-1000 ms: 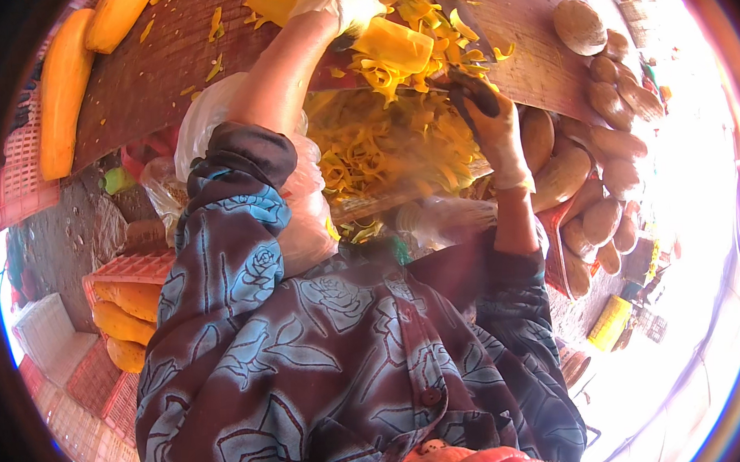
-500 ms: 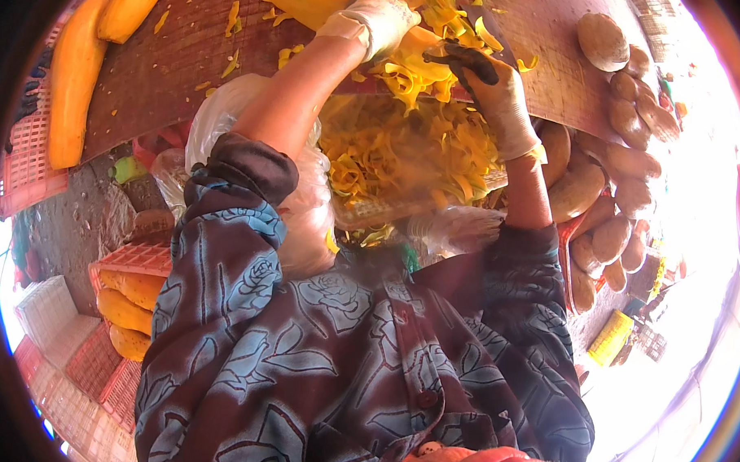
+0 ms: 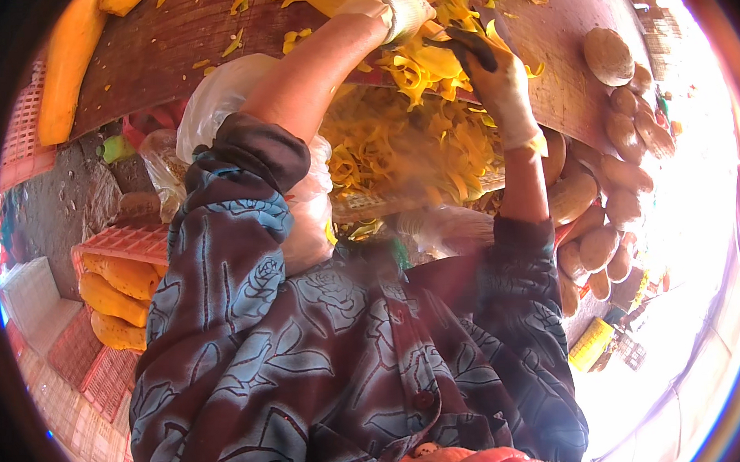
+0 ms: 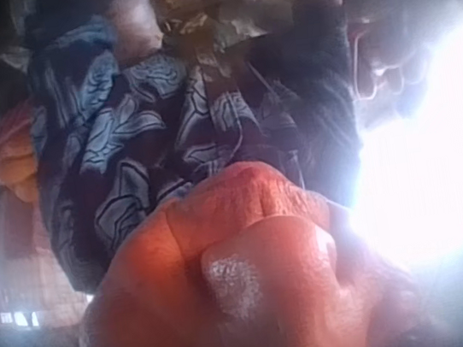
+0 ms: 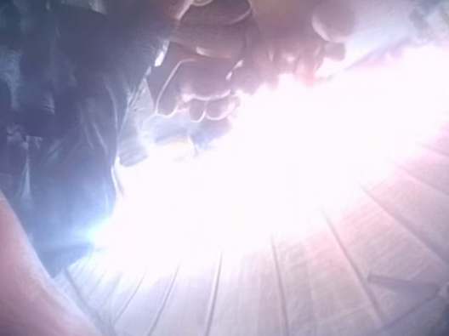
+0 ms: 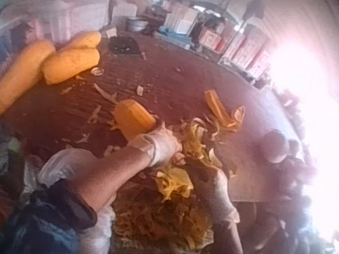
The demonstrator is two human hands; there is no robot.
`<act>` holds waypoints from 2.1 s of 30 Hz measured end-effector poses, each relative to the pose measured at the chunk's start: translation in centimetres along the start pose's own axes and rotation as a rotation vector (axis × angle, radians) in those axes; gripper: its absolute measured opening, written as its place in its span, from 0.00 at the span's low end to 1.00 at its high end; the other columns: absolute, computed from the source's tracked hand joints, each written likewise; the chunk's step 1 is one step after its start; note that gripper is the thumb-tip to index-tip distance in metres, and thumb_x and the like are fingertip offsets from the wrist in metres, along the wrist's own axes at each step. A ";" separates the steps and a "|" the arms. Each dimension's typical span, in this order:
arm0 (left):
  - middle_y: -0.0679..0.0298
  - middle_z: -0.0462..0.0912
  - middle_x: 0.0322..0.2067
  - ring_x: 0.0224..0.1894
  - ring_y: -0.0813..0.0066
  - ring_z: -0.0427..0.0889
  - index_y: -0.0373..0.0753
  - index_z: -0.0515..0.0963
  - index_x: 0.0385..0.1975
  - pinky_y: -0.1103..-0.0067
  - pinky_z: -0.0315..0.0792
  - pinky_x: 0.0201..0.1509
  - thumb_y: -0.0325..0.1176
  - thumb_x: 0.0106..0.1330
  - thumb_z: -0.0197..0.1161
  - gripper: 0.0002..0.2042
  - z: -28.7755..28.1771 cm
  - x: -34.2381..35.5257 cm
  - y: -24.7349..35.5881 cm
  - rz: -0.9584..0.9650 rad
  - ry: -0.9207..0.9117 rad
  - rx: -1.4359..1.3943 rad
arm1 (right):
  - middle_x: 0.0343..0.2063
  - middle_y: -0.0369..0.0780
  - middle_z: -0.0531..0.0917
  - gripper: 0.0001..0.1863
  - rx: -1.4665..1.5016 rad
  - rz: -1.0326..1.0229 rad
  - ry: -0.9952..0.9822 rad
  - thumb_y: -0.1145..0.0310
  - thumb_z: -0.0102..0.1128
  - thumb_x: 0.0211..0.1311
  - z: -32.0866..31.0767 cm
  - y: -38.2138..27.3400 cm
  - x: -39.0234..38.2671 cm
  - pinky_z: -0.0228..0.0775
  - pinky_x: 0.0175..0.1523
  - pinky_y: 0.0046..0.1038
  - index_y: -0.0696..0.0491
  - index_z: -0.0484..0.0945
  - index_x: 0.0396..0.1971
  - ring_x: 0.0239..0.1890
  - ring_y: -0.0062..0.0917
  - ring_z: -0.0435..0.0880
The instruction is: The person peels several large yellow root vegetables using a knife, removing the skin in long strips and placing the peeled vegetables into a basket. The peels accumulate on the wooden work surface.
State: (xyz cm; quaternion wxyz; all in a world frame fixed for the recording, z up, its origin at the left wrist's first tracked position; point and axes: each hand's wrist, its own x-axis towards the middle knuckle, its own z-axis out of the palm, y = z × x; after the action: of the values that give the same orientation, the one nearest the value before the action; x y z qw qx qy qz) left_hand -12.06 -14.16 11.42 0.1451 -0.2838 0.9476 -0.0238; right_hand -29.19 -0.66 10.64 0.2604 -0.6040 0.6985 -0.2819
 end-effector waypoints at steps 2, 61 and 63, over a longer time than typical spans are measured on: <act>0.59 0.86 0.58 0.63 0.58 0.83 0.45 0.84 0.58 0.51 0.68 0.71 0.35 0.70 0.64 0.17 -0.3 -0.1 -0.2 0.008 -0.053 -0.055 | 0.44 0.37 0.91 0.16 -0.221 -0.210 0.069 0.59 0.63 0.72 0.5 -1.0 0.7 0.85 0.37 0.22 0.47 0.87 0.54 0.36 0.18 0.88; 0.59 0.84 0.60 0.64 0.54 0.81 0.46 0.82 0.58 0.46 0.69 0.69 0.37 0.72 0.59 0.16 2.0 -0.2 -3.3 -0.093 0.178 -0.081 | 0.46 0.39 0.89 0.18 -0.511 -0.126 0.213 0.74 0.63 0.68 -3.9 3.7 -6.3 0.80 0.53 0.27 0.46 0.86 0.56 0.45 0.28 0.91; 0.57 0.84 0.60 0.64 0.54 0.81 0.46 0.82 0.58 0.47 0.69 0.69 0.37 0.73 0.58 0.16 2.1 -0.2 -3.2 -0.086 0.177 -0.110 | 0.47 0.39 0.89 0.18 -0.412 -0.058 0.284 0.74 0.63 0.68 -3.6 3.1 -6.3 0.80 0.53 0.26 0.45 0.86 0.56 0.46 0.27 0.91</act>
State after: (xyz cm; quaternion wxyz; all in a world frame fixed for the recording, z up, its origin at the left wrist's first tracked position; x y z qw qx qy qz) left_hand -9.60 -16.70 9.82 0.0437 -0.3285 0.9435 -0.0031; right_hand -33.02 6.23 11.12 0.0230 -0.6184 0.7533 -0.2227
